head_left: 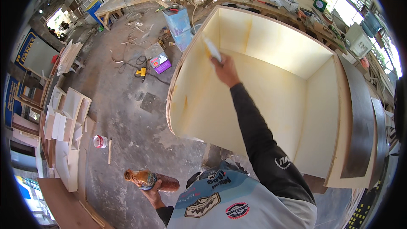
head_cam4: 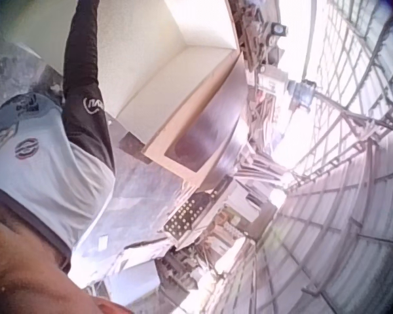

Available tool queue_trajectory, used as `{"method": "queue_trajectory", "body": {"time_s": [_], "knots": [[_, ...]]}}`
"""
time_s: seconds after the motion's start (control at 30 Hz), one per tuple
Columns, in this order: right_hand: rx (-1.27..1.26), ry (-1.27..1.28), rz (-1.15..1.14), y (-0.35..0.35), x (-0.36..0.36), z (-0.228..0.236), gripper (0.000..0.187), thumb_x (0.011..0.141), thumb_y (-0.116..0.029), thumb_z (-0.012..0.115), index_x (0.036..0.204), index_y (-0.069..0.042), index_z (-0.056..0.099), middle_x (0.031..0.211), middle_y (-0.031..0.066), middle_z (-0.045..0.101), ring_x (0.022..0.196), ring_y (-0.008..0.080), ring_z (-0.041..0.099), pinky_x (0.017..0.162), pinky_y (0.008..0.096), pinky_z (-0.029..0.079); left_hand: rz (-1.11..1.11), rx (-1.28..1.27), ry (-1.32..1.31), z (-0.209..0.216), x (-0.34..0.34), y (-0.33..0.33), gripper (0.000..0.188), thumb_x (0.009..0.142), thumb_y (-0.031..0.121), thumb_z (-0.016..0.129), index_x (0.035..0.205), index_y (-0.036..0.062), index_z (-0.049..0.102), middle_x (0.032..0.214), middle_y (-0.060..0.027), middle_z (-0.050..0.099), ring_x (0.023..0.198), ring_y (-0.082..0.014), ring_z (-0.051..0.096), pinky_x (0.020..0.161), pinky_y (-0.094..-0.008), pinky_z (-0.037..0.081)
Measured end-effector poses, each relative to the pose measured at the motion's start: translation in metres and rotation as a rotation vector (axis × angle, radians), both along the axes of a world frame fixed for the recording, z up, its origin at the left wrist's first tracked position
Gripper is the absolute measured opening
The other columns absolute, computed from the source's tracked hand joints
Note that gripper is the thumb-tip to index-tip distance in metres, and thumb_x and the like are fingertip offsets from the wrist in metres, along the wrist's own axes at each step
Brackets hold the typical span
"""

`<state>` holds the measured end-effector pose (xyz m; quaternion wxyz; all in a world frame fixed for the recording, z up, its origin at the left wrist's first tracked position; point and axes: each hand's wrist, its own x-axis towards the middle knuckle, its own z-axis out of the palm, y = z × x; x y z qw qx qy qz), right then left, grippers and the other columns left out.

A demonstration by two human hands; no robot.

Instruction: The person applies adhesive from a bottle onto the interior surfaces of a white cabinet and spreads it using a plastic spreader, while also handling wood-grain panels.

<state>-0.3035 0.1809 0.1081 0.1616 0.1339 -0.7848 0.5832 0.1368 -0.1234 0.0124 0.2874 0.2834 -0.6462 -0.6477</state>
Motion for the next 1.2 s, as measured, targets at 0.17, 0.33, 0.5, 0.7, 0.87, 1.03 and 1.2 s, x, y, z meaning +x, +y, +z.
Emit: {"method": "queue_trajectory", "body": {"time_s": [0.17, 0.33, 0.5, 0.7, 0.87, 1.03, 1.2], "knots": [[0.104, 0.108, 0.137, -0.044, 0.147, -0.005, 0.054, 0.083, -0.005, 0.062, 0.136, -0.009, 0.052, 0.081, 0.0229, 0.064, 0.071, 0.0401, 0.064, 0.063, 0.041, 0.051, -0.123, -0.07, 0.011, 0.009, -0.025, -0.012, 0.093, 0.053, 0.006, 0.082, 0.134, 0.0056, 0.038, 0.114, -0.0078, 0.056, 0.102, -0.0229, 0.056, 0.095, -0.0364, 0.045], [0.134, 0.227, 0.372, -0.061, 0.24, -0.012, 0.059, 0.077, -0.001, 0.064, 0.134, -0.012, 0.055, 0.119, 0.0171, 0.064, 0.096, 0.0365, 0.066, 0.082, 0.042, 0.054, -0.187, -0.044, 0.043, -0.002, -0.028, -0.016, 0.093, 0.053, 0.007, 0.085, 0.134, 0.0048, 0.038, 0.117, -0.0094, 0.057, 0.105, -0.0239, 0.057, 0.097, -0.0375, 0.045], [0.156, 0.028, 0.136, -0.008, 0.187, -0.023, 0.023, 0.088, -0.01, 0.062, 0.11, -0.003, 0.063, 0.084, 0.0206, 0.063, 0.073, 0.0349, 0.062, 0.068, 0.0418, 0.048, -0.151, -0.068, 0.052, -0.007, -0.008, -0.015, 0.09, 0.053, 0.004, 0.083, 0.133, 0.0039, 0.042, 0.117, -0.0088, 0.057, 0.105, -0.0234, 0.057, 0.096, -0.0364, 0.045], [-0.029, 0.148, -0.366, 0.049, -0.034, -0.067, 0.024, 0.091, -0.013, 0.056, 0.101, 0.006, 0.064, 0.075, 0.0264, 0.063, 0.069, 0.039, 0.064, 0.066, 0.046, 0.045, 0.035, -0.02, 0.021, -0.019, 0.026, 0.004, 0.093, 0.053, 0.004, 0.082, 0.136, 0.0024, 0.041, 0.115, -0.0082, 0.054, 0.104, -0.0245, 0.055, 0.095, -0.0356, 0.045], [-0.043, 0.019, -0.325, 0.039, -0.124, -0.079, 0.029, 0.089, -0.014, 0.057, 0.109, 0.006, 0.063, 0.09, 0.0267, 0.068, 0.087, 0.0397, 0.067, 0.077, 0.0416, 0.05, 0.235, -0.042, -0.015, -0.005, 0.056, 0.024, 0.095, 0.052, 0.005, 0.081, 0.137, 0.0012, 0.04, 0.109, -0.0088, 0.055, 0.096, -0.0249, 0.056, 0.093, -0.037, 0.047], [-0.074, 0.028, -0.32, 0.02, -0.153, -0.086, 0.032, 0.089, -0.009, 0.055, 0.117, 0.006, 0.061, 0.102, 0.031, 0.065, 0.1, 0.0472, 0.061, 0.087, 0.0453, 0.048, 0.376, -0.065, -0.031, 0.002, 0.073, 0.039, 0.096, 0.052, 0.005, 0.081, 0.137, 0.0008, 0.039, 0.113, -0.0098, 0.054, 0.102, -0.0254, 0.055, 0.096, -0.0378, 0.045], [-0.275, 0.151, -0.164, 0.032, -0.166, -0.1, 0.032, 0.089, -0.008, 0.058, 0.117, 0.008, 0.061, 0.107, 0.0183, 0.07, 0.097, 0.0305, 0.066, 0.087, 0.0368, 0.048, 0.298, -0.034, -0.097, -0.007, 0.078, 0.037, 0.1, 0.055, 0.002, 0.078, 0.144, 0.005, 0.034, 0.129, -0.0136, 0.052, 0.117, -0.0319, 0.051, 0.107, -0.0391, 0.037]]}}
